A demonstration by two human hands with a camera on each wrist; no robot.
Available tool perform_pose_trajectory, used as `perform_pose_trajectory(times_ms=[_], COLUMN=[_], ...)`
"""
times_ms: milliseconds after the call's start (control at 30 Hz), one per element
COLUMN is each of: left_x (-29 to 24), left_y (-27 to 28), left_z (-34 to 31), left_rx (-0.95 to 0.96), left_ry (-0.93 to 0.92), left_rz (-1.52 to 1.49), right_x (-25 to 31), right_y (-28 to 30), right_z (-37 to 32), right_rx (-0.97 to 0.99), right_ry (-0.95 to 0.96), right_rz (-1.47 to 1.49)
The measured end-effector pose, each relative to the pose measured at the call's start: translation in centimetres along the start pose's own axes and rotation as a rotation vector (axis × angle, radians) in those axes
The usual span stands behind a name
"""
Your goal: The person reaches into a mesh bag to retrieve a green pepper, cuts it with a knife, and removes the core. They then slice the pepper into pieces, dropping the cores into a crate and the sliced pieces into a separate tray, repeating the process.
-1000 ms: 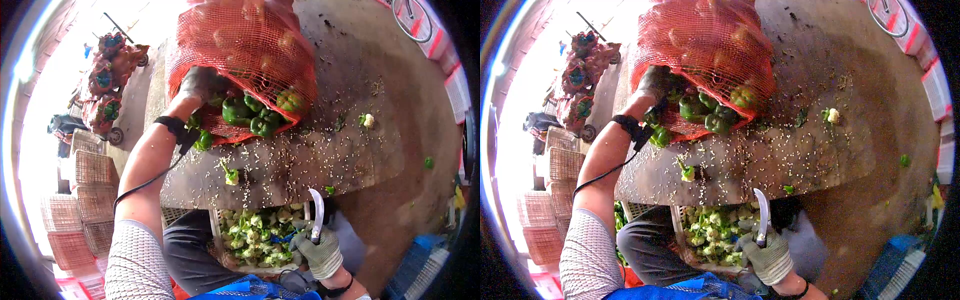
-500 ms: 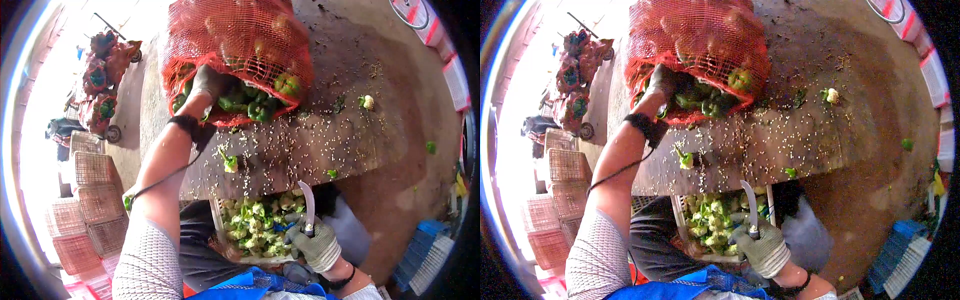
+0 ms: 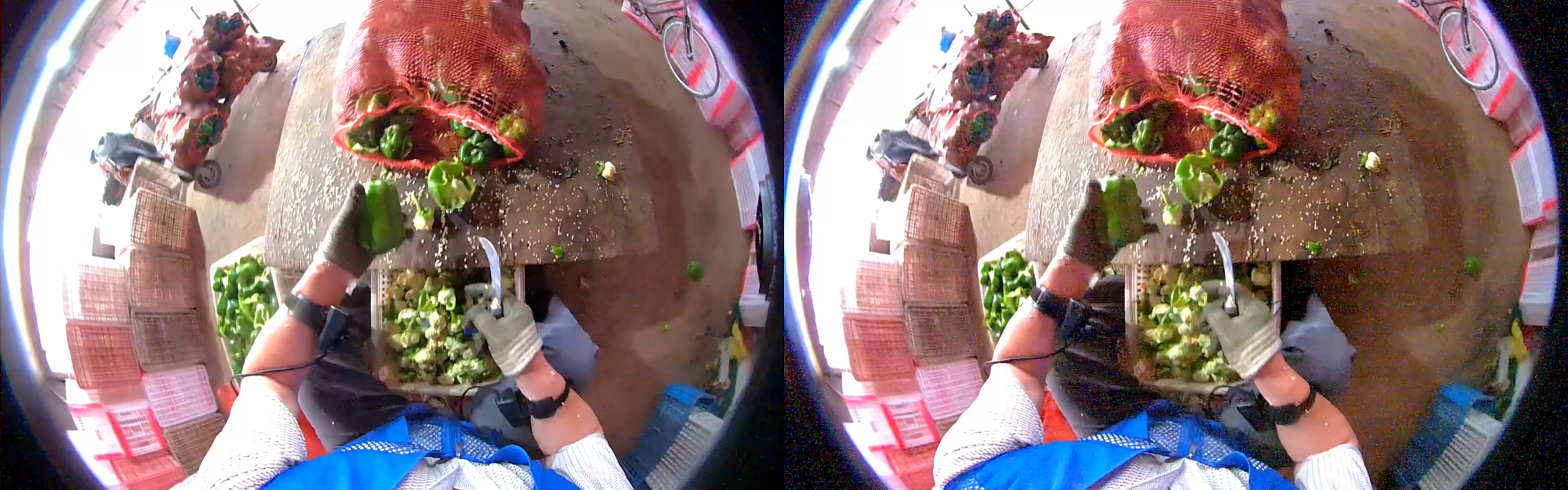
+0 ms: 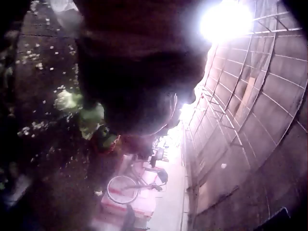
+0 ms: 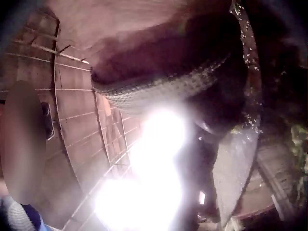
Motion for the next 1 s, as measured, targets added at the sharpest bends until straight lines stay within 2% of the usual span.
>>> perform_pose_trajectory(times_ms=[33, 100, 133, 233, 267, 300, 367, 400, 433, 567, 633, 700, 733, 767, 800, 833, 867, 900, 1000], left_x=[1.1, 3.1, 3.5, 4.6, 4.6, 5.1, 4.9, 4.6, 4.4, 3.2, 2.3, 2.3, 2.1, 1.8, 1.4, 0.7, 0.1, -0.2, 0.1], left_y=[-1.2, -1.7, -1.2, -6.1, -5.6, -5.8, -5.9, -6.2, -6.4, -6.2, -6.4, -6.4, -7.8, -7.4, -7.4, -7.7, -7.2, -6.1, -4.3], left_z=[-1.4, -3.5, -3.8, -6.2, -5.9, -6.2, -6.3, -6.5, -6.6, -7.0, -7.0, -7.0, -7.6, -7.0, -6.7, -6.4, -5.8, -4.9, -3.3], left_rx=[-0.015, -0.079, -0.082, -0.056, -0.005, 0.027, 0.054, 0.089, 0.102, 0.101, 0.098, 0.087, 0.061, -0.013, -0.088, -0.161, -0.195, -0.262, -0.162], left_ry=[-0.014, -0.218, -0.232, -0.381, -0.469, -0.462, -0.490, -0.545, -0.544, -0.549, -0.632, -0.646, -0.495, -0.696, -0.706, -0.718, -0.701, -0.728, -0.437], left_rz=[0.005, 0.313, 0.522, 0.801, 0.991, 0.937, 1.096, 1.157, 1.168, 1.308, 1.337, 1.102, 0.751, 0.928, 0.784, 0.639, 0.533, 0.562, 0.047], right_x=[-1.4, -1.1, -0.5, -2.1, -2.0, -1.7, -0.5, 0.5, 0.9, 1.5, 1.7, 0.9, 1.3, 1.9, 2.4, 2.0, 0.6, -1.1, -4.5], right_y=[-0.7, -2.0, -2.5, -5.0, -5.6, -6.4, -7.4, -7.5, -7.6, -8.0, -8.8, -9.6, -10.2, -10.7, -11.1, -12.0, -12.4, -12.6, -13.6], right_z=[0.1, -0.4, -0.9, -1.7, -2.2, -2.3, -2.7, -2.7, -2.5, -1.7, -1.2, 0.0, 0.3, 0.5, 0.7, 0.8, 1.3, 2.0, 3.1], right_rx=[0.009, -0.034, -0.040, -0.133, -0.161, -0.134, -0.149, -0.231, -0.158, -0.130, -0.099, -0.201, -0.149, -0.097, 0.019, -0.013, -0.040, -0.065, -0.138], right_ry=[-0.025, 0.034, -0.048, 0.103, 0.221, 0.370, 0.313, 0.487, 0.328, 0.389, 0.401, 0.503, 0.439, 0.374, 0.394, 0.498, 0.470, 0.446, 0.289], right_rz=[0.067, 0.024, 0.047, -0.067, -0.260, -0.273, -0.277, -0.359, -0.241, -0.271, -0.260, -0.408, -0.346, -0.283, -0.481, -0.353, -0.389, -0.430, -0.215])
Point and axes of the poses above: each hand's wrist, its own z-axis towards the middle knuckle, its own y-axis out of the back of the hand, x = y × z, the point moved 1 cm from there along z, towards the middle knuckle, and after that the axes turned 5 degrees about x, right-handed, at the moved point
